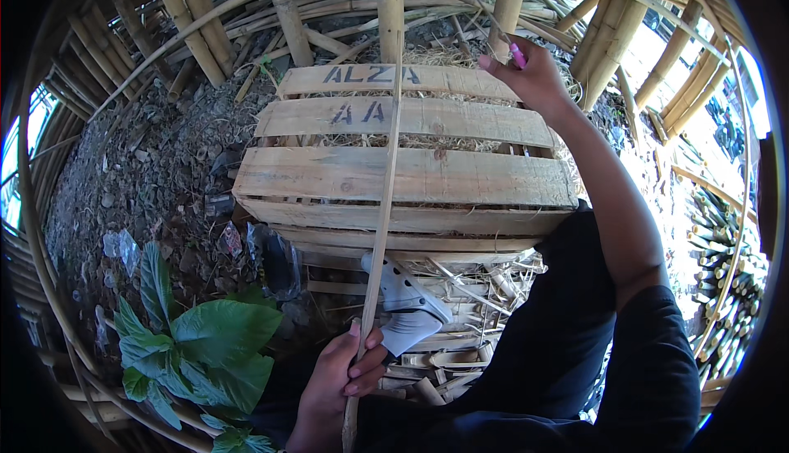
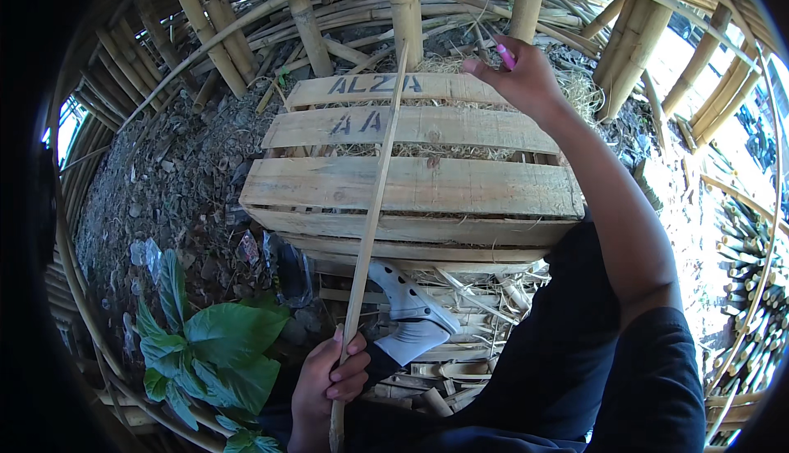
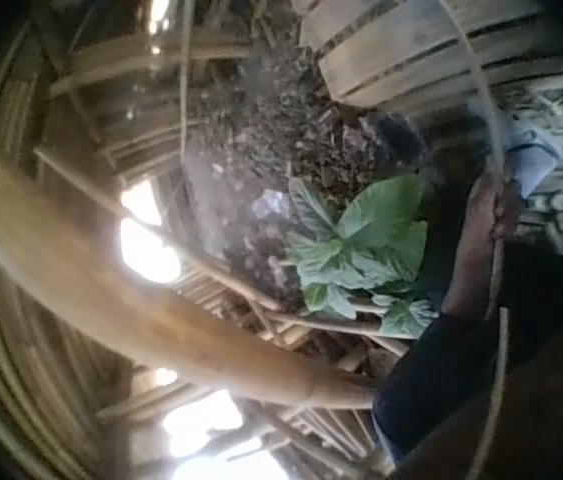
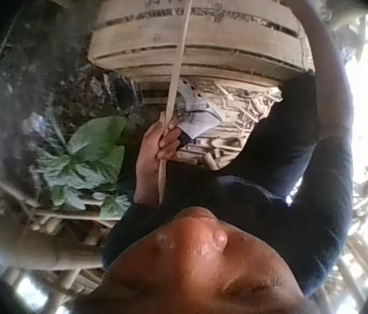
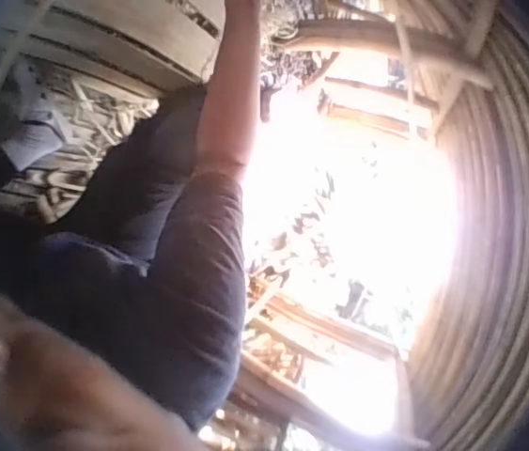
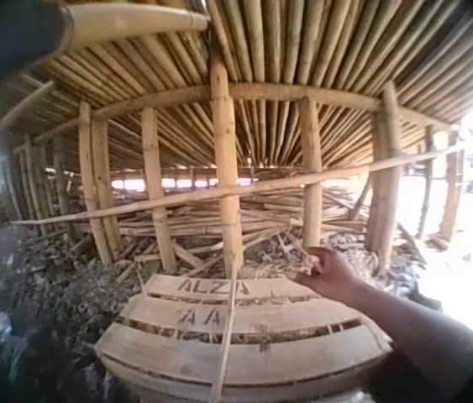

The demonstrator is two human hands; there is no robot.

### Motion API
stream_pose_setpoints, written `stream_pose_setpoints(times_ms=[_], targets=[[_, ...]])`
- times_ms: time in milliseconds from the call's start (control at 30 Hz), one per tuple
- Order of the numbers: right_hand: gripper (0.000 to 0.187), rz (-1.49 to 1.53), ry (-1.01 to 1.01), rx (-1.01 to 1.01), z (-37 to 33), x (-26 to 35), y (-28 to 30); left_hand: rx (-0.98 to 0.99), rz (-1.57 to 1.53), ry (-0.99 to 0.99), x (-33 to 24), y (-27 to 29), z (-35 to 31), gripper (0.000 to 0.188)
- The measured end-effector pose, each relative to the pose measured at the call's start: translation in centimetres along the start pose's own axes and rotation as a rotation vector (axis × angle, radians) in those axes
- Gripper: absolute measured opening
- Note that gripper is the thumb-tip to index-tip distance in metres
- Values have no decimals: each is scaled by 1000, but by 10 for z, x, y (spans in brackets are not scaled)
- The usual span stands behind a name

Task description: The person is shaving a thin layer off a long piece of bamboo using a knife while resting it against a wooden crate.

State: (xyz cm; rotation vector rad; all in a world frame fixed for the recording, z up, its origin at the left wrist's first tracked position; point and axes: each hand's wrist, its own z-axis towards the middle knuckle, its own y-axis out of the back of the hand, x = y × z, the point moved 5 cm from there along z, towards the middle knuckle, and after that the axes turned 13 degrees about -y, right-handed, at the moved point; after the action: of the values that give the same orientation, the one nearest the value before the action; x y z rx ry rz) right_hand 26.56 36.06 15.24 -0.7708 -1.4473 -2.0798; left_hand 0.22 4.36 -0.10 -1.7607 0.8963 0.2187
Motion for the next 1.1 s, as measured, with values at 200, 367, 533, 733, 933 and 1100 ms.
stream_pose_setpoints(times_ms=[200, 367, 533, 733, 933, 1100], targets=[[41, -59, -16, 317, -32, -4, -32, 39, -13, 26, 5, 2, 3, 38], [47, -263, 126, 883, -121, 29, -87, 43, 10, 6, 7, 3, 2, 39], [48, -205, 59, 1100, -194, 44, -101, 80, 14, 7, 13, -2, 6, 41], [46, -25, -240, 1060, -203, 24, -121, 10, 106, -59, 15, 10, 12, 52], [42, -38, -290, 1095, -202, 26, -121, -200, 218, -170, 12, 14, 17, 52], [42, -54, -247, 1085, -199, 26, -125, -194, 253, -323, 6, 29, 19, 44]])
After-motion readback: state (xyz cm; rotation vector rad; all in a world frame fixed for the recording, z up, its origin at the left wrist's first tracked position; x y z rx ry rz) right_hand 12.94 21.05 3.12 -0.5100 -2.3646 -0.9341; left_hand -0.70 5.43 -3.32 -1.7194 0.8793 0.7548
